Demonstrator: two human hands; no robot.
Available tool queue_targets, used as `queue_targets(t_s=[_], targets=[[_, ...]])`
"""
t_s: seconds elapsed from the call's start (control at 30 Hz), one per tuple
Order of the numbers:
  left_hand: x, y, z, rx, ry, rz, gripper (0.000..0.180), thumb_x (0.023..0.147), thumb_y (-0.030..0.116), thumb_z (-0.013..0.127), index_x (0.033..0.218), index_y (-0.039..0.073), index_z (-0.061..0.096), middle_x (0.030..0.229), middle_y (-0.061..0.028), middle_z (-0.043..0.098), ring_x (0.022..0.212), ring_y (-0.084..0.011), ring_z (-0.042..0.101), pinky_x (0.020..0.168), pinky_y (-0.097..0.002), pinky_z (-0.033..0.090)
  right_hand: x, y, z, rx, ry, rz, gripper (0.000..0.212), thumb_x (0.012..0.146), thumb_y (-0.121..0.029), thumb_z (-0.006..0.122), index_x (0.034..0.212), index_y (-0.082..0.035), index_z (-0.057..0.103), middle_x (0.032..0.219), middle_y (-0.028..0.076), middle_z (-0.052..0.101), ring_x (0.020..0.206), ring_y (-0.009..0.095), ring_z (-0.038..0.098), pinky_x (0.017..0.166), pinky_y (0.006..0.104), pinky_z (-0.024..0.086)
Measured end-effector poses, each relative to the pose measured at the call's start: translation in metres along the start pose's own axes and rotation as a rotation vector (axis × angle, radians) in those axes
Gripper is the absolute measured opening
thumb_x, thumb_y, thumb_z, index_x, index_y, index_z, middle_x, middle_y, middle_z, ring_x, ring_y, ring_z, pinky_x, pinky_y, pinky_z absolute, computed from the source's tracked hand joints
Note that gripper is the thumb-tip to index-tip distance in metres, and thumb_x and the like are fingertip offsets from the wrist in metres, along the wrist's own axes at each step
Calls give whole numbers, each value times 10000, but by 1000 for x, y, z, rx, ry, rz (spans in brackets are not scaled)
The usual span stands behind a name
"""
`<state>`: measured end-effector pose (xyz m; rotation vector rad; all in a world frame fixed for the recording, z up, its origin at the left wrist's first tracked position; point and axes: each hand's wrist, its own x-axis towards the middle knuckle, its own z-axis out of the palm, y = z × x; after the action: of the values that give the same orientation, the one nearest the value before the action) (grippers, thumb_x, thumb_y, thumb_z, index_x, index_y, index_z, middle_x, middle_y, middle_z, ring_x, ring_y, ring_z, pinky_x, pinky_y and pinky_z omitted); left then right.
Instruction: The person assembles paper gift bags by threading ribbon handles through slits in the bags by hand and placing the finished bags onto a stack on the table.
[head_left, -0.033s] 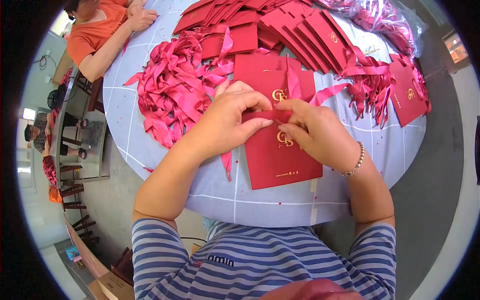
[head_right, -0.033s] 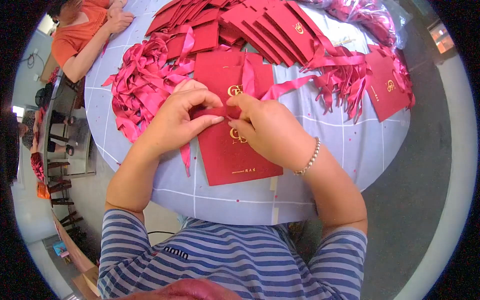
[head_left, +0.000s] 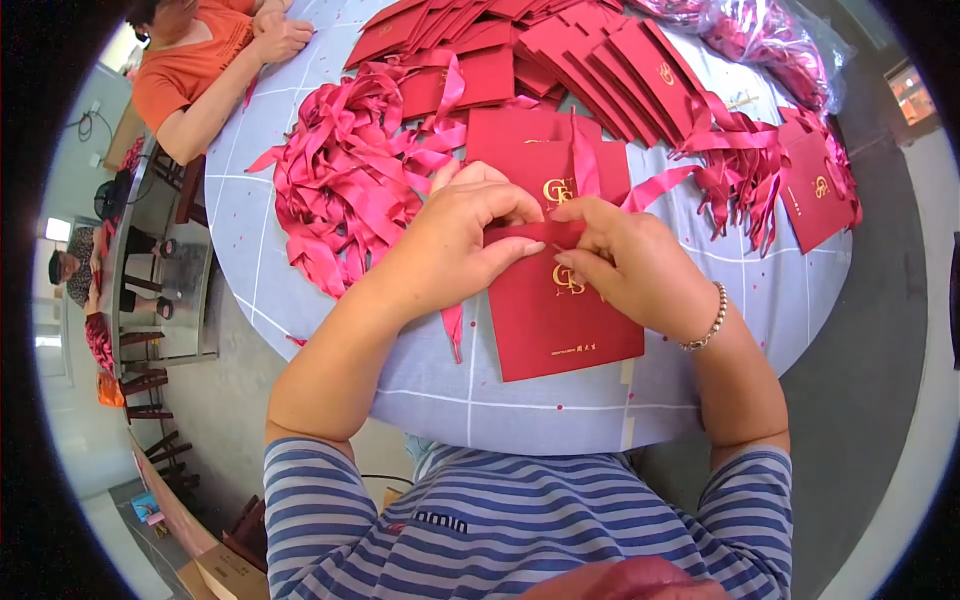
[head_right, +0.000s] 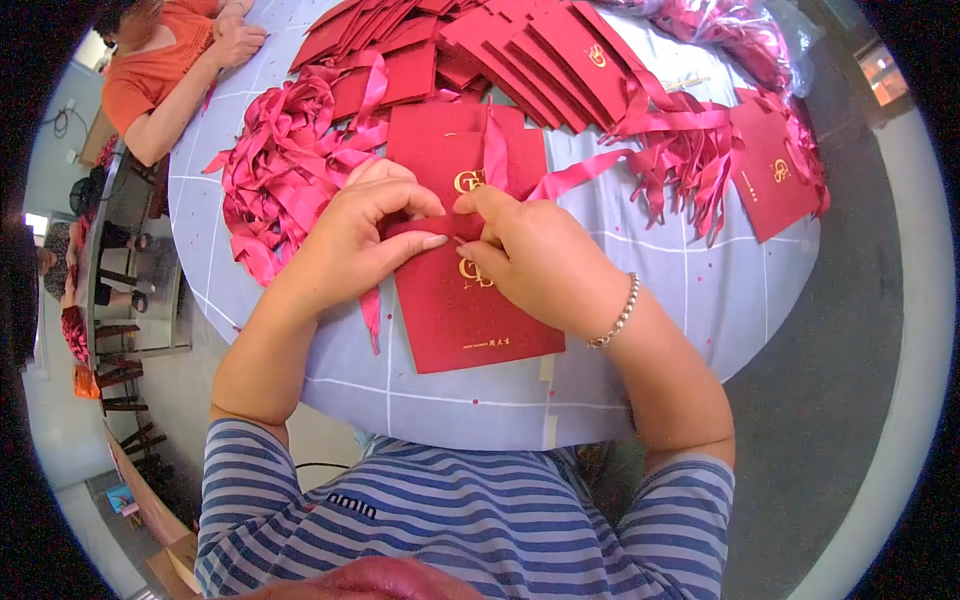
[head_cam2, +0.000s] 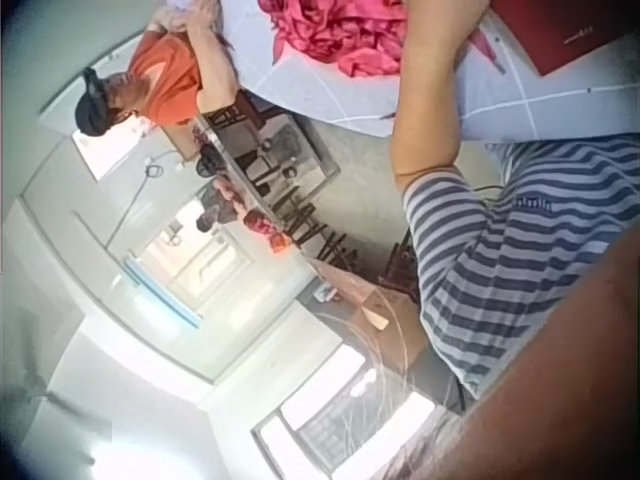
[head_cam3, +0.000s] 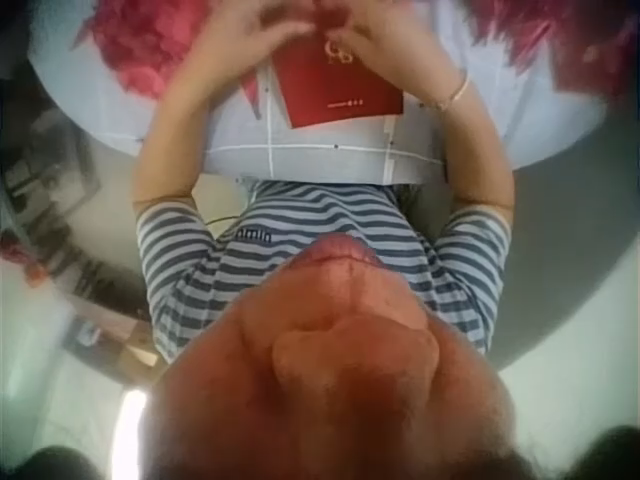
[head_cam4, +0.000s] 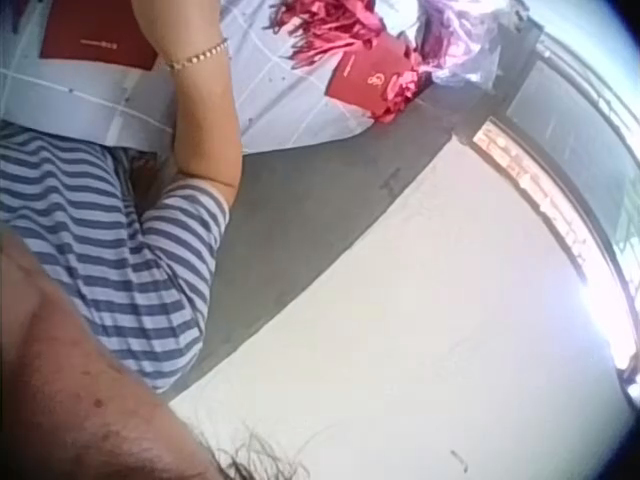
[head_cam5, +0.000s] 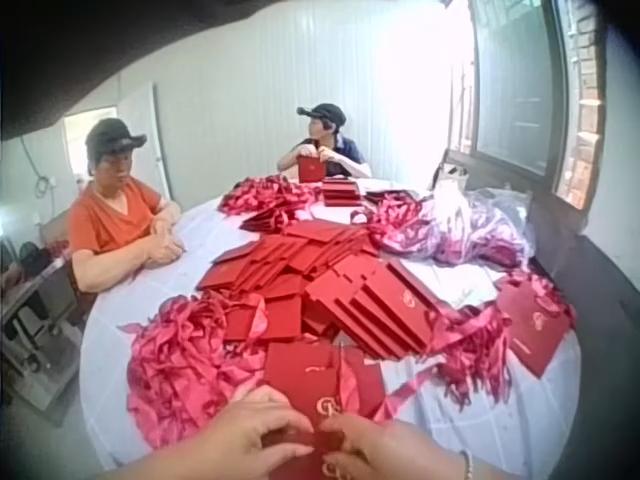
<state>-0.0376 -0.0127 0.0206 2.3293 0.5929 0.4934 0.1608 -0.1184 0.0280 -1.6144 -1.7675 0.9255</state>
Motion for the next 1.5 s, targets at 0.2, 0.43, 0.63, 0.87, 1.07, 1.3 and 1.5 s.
queue_targets(t_s=[0.2, 0.43, 0.63, 0.87, 1.07, 1.3, 1.5], targets=[[-2, 5, -2, 253, 63, 132, 330, 736, 204, 799, 1026, 104, 678, 929, -24, 640, 986, -215, 565, 1033, -431, 316, 2, 12, 2, 19, 169, 37, 188, 854, -121, 686, 957, 9, 597, 689, 170, 648, 611, 312, 649, 542, 382, 478], [0, -6, 1, -51, 1, 23, 351, 741, 37, 774, 1063, -3, 641, 849, -33, 571, 817, -165, 500, 738, -279, 443, 8, 8, 2, 5, 207, 35, 157, 904, -65, 669, 1030, 9, 610, 678, 25, 652, 563, 42, 557, 507, 204, 435], [-2, -9, 4, -216, 31, -100, 334, 769, 33, 777, 1073, 2, 643, 864, 21, 530, 765, -83, 477, 682, -238, 428, 9, 16, 13, 37, 273, -138, 98, 848, -76, 708, 898, 2, 674, 771, 133, 686, 651, 192, 658, 603, 282, 509], [-2, -7, 3, -230, 20, -202, 326, 770, 33, 775, 1069, 3, 651, 872, 17, 524, 757, -77, 474, 670, -232, 423, 11, 15, 25, 23, 336, -189, 83, 841, -53, 704, 901, -1, 678, 773, 130, 660, 650, 227, 643, 597, 308, 502], [-2, -8, 8, -187, 60, -114, 308, 773, 28, 765, 1058, 6, 652, 865, 6, 539, 749, -89, 481, 671, -236, 426, 14, 16, 32, -34, 393, -236, 70, 822, -35, 706, 861, -3, 658, 757, 142, 628, 683, 292, 628, 607, 350, 497], [-4, -1, 10, -98, 114, -96, 255, 769, 6, 736, 1011, 5, 658, 838, -14, 557, 727, -107, 504, 652, -257, 433, 15, 12, 35, -148, 410, -280, 84, 806, -29, 684, 823, -20, 602, 747, 145, 600, 675, 314, 621, 591, 395, 492], [-3, 10, 12, -58, 141, -61, 219, 746, -25, 705, 958, 6, 663, 831, -38, 599, 712, -131, 530, 639, -268, 443, 9, -4, 45, -545, 473, -382, 110, 752, -10, 591, 806, -53, 506, 733, 133, 543, 621, 324, 590, 585, 402, 519]])
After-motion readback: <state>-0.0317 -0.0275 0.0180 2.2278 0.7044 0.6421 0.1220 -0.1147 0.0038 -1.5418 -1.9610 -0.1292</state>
